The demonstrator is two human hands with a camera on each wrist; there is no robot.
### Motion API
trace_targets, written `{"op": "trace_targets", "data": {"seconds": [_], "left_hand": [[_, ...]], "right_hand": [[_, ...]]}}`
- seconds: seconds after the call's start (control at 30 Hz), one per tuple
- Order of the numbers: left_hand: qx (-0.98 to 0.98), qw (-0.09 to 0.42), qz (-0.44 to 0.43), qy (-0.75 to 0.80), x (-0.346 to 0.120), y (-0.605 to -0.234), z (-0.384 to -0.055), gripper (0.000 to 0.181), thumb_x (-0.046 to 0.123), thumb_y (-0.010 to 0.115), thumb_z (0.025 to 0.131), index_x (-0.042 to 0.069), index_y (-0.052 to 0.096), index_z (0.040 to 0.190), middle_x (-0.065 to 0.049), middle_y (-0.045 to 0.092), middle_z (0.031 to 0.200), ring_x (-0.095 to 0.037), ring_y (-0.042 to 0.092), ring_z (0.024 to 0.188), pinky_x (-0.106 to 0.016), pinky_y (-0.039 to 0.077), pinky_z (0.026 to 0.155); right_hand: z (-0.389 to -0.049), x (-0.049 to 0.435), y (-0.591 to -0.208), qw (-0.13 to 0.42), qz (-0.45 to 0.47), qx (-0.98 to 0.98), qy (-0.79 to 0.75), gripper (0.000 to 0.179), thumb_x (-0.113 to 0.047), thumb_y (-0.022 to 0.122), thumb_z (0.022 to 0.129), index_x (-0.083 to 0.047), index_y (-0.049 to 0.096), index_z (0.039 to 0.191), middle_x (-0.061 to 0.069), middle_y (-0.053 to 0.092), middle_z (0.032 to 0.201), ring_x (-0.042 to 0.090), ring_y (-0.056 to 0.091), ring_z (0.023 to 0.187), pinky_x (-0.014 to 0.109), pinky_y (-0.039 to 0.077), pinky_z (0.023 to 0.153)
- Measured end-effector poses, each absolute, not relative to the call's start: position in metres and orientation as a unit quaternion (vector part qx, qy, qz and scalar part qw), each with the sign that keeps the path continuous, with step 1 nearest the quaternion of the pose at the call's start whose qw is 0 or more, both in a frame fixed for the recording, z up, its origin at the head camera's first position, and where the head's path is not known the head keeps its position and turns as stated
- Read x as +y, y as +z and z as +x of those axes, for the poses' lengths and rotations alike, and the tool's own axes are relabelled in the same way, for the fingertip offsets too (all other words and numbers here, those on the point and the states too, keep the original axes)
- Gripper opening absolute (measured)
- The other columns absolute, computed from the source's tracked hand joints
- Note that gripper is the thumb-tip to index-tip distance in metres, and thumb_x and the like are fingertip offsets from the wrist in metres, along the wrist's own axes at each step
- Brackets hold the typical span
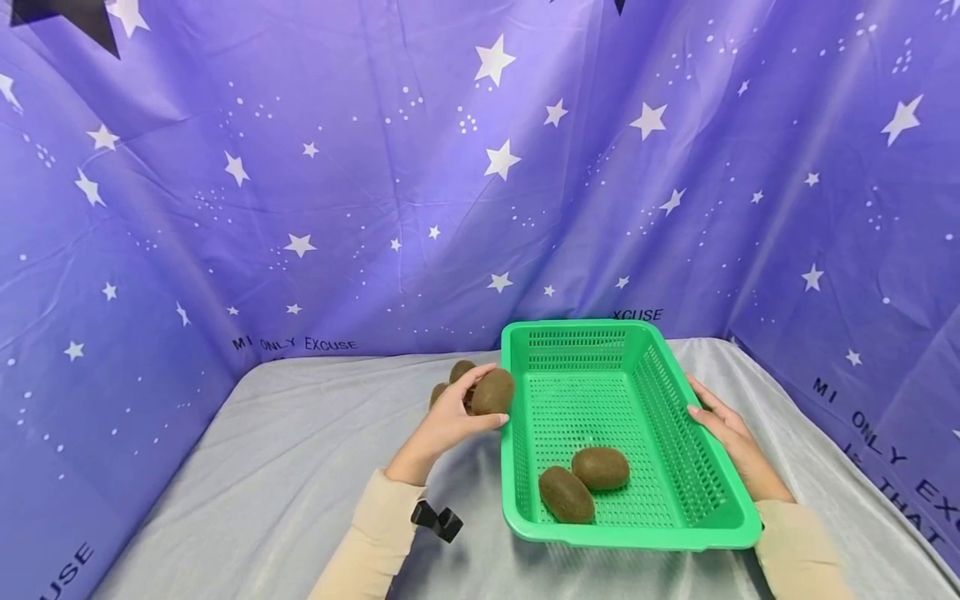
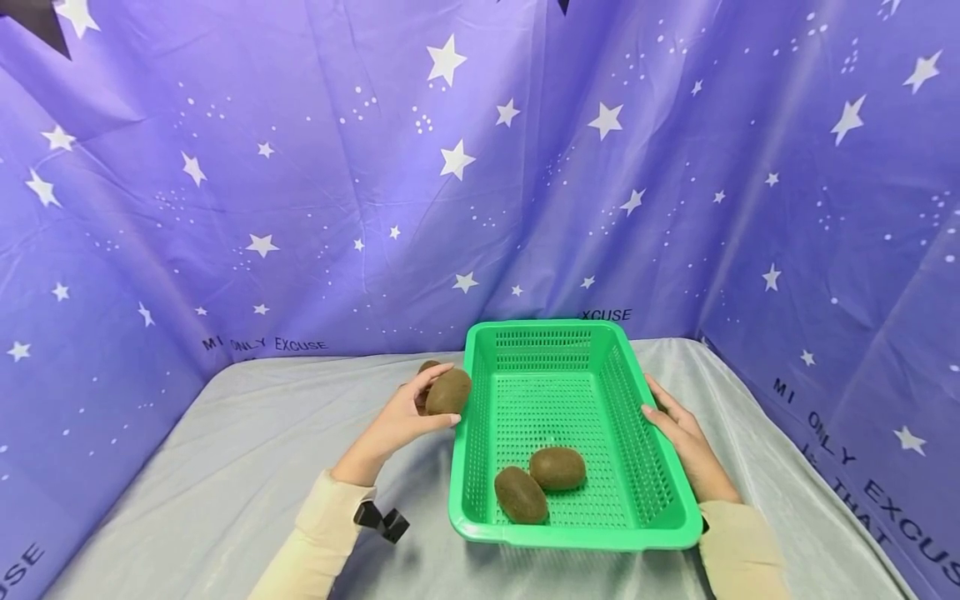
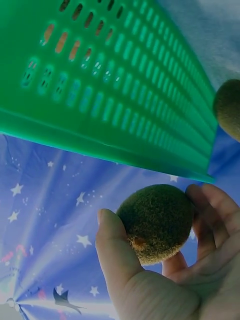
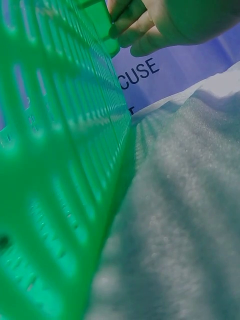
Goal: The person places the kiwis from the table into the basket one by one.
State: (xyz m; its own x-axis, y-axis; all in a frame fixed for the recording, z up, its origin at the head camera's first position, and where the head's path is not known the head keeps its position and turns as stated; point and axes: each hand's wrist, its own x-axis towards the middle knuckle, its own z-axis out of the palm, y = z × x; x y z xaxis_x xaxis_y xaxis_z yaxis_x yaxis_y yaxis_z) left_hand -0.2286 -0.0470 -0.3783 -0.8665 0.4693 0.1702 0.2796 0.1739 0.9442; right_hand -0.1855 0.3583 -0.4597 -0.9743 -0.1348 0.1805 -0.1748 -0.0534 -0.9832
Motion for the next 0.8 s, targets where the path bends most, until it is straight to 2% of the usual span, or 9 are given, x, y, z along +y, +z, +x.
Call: {"op": "trace_targets", "data": {"seconds": [0.17, 0.4, 0.63, 0.8], "left_hand": [[0.768, 0.077, 0.252, 0.584, -0.038, -0.374, -0.227, 0.072, 0.007, 0.073, 0.079, 0.011, 0.039, 0.142, -0.016, 0.052, 0.128, -0.023, 0.053, 0.104, -0.031, 0.050, 0.081], [0.776, 0.069, 0.276, 0.562, -0.028, -0.382, -0.230, 0.073, 0.006, 0.072, 0.080, 0.010, 0.037, 0.144, -0.015, 0.051, 0.131, -0.025, 0.054, 0.106, -0.034, 0.049, 0.084], [0.775, 0.058, 0.287, 0.560, -0.019, -0.407, -0.245, 0.075, 0.015, 0.075, 0.080, 0.024, 0.037, 0.144, -0.007, 0.051, 0.133, -0.022, 0.054, 0.109, -0.036, 0.048, 0.085], [0.772, 0.057, 0.291, 0.562, -0.016, -0.411, -0.244, 0.074, 0.020, 0.076, 0.079, 0.030, 0.038, 0.142, -0.003, 0.053, 0.130, -0.020, 0.056, 0.107, -0.032, 0.050, 0.082]], "right_hand": [[-0.186, 0.358, -0.459, 0.013, 0.116, -0.681, 0.723, 0.056, -0.016, 0.036, 0.103, -0.013, 0.010, 0.152, -0.021, 0.044, 0.136, 0.003, 0.055, 0.112, 0.022, 0.048, 0.087], [-0.187, 0.358, -0.458, 0.019, 0.114, -0.689, 0.715, 0.056, -0.016, 0.036, 0.102, -0.013, 0.011, 0.152, -0.019, 0.037, 0.143, 0.000, 0.053, 0.112, 0.019, 0.047, 0.087], [-0.185, 0.359, -0.458, 0.024, 0.109, -0.713, 0.692, 0.055, -0.018, 0.035, 0.103, -0.016, 0.011, 0.152, -0.014, 0.028, 0.151, -0.004, 0.050, 0.115, 0.017, 0.046, 0.088], [-0.184, 0.358, -0.459, 0.015, 0.110, -0.706, 0.699, 0.054, -0.019, 0.034, 0.103, -0.017, 0.011, 0.153, -0.018, 0.033, 0.146, 0.000, 0.051, 0.116, 0.021, 0.047, 0.089]]}}
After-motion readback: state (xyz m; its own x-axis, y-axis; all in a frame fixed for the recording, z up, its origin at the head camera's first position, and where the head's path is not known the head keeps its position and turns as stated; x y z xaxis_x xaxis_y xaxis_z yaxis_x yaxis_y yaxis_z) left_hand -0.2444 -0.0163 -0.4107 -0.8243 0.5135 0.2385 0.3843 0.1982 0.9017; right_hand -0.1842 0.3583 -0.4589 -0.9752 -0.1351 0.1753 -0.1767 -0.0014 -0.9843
